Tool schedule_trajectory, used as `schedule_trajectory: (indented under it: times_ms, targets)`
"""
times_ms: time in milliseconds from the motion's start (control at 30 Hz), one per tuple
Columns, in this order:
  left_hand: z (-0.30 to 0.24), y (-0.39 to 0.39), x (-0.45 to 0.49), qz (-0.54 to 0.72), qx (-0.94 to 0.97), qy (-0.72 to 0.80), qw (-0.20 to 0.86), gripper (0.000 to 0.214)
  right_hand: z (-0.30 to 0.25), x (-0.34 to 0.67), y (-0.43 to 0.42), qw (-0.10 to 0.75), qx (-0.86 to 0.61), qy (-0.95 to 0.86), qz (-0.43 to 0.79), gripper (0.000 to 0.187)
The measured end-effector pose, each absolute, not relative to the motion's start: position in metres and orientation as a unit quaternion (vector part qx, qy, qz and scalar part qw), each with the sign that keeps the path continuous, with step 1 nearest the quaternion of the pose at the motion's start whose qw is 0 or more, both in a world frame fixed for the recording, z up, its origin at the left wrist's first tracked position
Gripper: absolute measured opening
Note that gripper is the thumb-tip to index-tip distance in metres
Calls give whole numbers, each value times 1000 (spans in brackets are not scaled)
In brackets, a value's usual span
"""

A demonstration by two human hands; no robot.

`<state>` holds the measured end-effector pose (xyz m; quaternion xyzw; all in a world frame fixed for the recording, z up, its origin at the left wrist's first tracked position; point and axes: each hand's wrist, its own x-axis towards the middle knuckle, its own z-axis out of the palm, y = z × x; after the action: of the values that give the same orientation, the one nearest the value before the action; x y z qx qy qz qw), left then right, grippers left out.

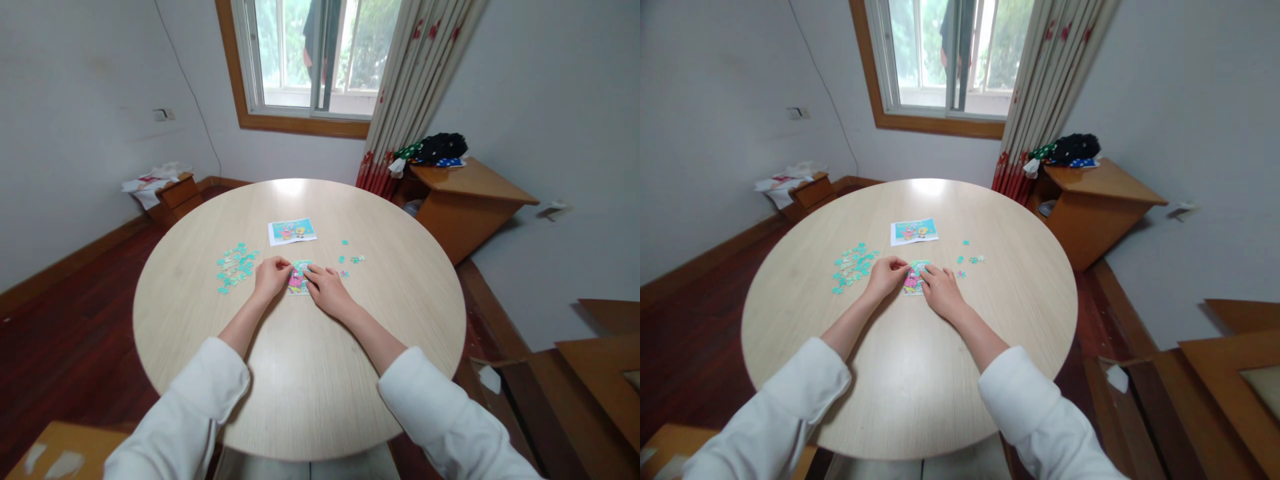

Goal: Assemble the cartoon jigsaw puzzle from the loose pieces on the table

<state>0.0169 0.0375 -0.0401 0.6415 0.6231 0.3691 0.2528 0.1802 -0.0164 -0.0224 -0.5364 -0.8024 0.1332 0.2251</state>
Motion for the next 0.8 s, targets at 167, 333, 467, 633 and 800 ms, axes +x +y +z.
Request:
schedule_trajectory:
  times_ms: [167,333,467,633,800]
  targets:
    - [-41,39,17,358,649,627,241,15,-25,181,-15,230,-533,-804,130,33]
    - [-41,40,17,351,652,632,229,14,-26,182,-14,233,-528,-807,126,33]
    - [-39,38,18,346,654,635,223,12,-27,181,-14,234,-529,-806,126,34]
    - [-36,37,19,335,660,637,215,11,-27,181,-14,238,-530,-804,125,34]
    - [-31,35,19,315,664,649,198,9,-27,181,-15,235,-534,-802,125,34]
